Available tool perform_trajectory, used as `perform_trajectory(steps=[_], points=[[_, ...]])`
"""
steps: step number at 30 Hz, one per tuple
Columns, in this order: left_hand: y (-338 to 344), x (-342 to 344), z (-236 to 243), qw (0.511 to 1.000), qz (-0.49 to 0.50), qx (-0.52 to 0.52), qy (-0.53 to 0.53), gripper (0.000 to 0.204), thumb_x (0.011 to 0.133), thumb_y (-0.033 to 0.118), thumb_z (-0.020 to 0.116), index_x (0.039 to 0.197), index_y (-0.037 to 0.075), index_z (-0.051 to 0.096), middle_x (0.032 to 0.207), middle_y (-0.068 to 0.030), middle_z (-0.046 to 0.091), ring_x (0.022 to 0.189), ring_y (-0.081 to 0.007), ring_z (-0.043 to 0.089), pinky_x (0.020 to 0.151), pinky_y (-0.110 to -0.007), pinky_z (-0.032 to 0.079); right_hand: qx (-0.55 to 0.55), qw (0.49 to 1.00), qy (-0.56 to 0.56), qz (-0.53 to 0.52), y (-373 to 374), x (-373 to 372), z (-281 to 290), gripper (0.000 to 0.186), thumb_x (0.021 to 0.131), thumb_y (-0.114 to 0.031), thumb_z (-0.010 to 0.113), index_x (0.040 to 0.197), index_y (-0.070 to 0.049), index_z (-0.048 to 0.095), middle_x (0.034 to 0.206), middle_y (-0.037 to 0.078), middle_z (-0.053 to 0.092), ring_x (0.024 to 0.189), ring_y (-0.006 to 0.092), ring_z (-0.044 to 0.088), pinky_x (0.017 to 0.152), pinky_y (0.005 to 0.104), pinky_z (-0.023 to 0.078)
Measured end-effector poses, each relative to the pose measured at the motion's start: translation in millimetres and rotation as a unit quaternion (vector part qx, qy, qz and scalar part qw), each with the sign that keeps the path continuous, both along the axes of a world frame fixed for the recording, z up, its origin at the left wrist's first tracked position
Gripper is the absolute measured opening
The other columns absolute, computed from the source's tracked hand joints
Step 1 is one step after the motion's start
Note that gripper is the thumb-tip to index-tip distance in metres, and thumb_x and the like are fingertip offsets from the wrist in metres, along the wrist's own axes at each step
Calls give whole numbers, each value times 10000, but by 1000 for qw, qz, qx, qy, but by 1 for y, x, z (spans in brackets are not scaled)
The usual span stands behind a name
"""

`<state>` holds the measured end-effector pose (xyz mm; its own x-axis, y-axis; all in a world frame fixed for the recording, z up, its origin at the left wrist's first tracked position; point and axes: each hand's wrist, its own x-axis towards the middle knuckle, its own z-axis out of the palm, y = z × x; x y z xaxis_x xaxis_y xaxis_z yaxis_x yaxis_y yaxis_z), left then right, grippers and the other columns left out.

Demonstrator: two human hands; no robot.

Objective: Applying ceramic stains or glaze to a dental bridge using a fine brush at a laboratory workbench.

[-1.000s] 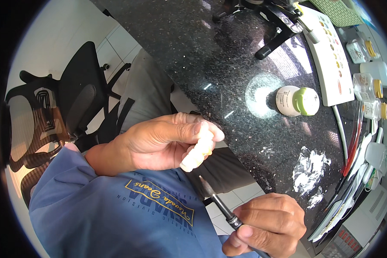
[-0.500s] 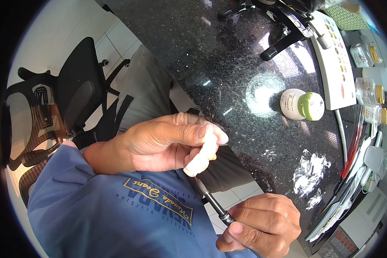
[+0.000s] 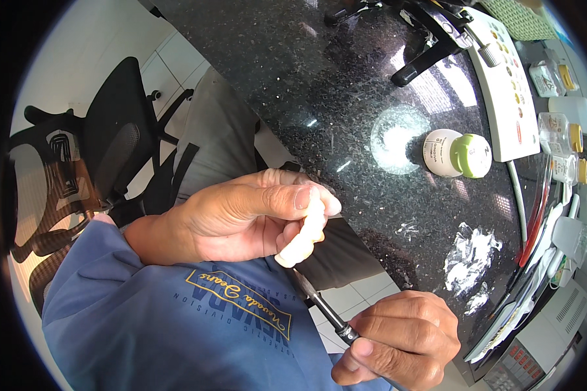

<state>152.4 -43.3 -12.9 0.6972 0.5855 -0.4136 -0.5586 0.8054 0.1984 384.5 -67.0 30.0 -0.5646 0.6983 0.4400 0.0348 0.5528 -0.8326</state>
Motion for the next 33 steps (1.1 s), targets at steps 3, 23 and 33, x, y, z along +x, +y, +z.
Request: perform_trajectory(steps=[3,23,33], points=[[0,0,0,1000,0,2,11,385,917,306,552,1102,-30,524,735,-45,559,696,-113,487,619,-250,415,6,1000,-5,13,2,0,-2,291,798,-119,655,1067,-35,579,838,124,599,736,234,589,552,301,488],[-1,1,1,1000,7,8,0,370,923,299,542,1103,-24,534,745,-54,579,705,-107,501,623,-238,416,-12,997,-15,69,9,9,0,299,784,-131,677,1051,-31,587,853,124,582,729,241,589,545,301,495],[-1,2,2,1000,6,21,14,387,915,314,552,1096,-28,525,733,-68,580,681,-115,529,603,-230,416,13,999,-20,49,7,6,0,303,766,-131,696,1028,-28,587,842,117,576,724,231,585,532,294,500]])
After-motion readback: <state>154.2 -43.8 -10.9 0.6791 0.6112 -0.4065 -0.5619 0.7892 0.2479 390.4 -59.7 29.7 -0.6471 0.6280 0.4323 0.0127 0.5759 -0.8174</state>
